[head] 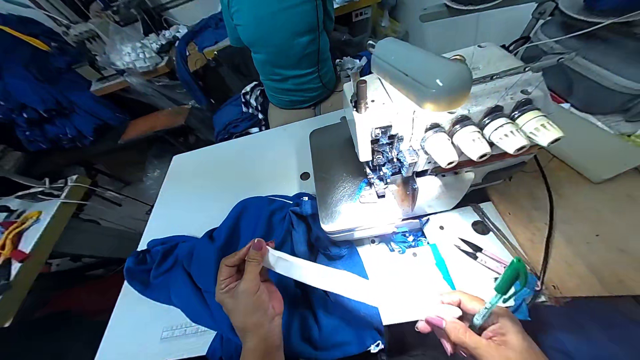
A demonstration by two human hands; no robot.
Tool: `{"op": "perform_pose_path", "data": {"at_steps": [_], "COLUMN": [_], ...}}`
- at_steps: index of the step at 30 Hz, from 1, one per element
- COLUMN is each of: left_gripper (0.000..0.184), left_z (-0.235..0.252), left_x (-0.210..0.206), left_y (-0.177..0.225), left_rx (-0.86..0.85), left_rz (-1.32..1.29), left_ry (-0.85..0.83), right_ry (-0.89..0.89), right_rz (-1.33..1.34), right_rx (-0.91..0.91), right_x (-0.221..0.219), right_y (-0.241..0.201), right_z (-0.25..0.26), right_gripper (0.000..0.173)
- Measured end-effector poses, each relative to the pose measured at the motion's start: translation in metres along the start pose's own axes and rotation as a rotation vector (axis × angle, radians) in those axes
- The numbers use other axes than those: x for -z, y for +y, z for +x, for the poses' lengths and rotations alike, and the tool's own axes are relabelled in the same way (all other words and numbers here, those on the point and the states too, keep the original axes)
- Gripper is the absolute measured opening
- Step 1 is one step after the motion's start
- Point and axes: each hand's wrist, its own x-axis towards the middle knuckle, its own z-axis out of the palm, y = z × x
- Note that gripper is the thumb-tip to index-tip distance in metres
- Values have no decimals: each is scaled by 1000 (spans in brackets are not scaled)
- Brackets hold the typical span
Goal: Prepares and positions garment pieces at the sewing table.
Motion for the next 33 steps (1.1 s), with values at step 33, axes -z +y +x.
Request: {"op": "perform_pose_path", "data": {"at_steps": [33], "left_gripper": [9], "left_z": [-59], "left_x": [-12], "left_y": [-19], "left_rx": [23], "left_rz": [217], "left_ry": [-1139], "right_ry": [66], "right_rz": [-117], "right_rx": [134], "right_x": [-32], "right_y": [12], "right_z": [13], "right_gripper": [8]}}
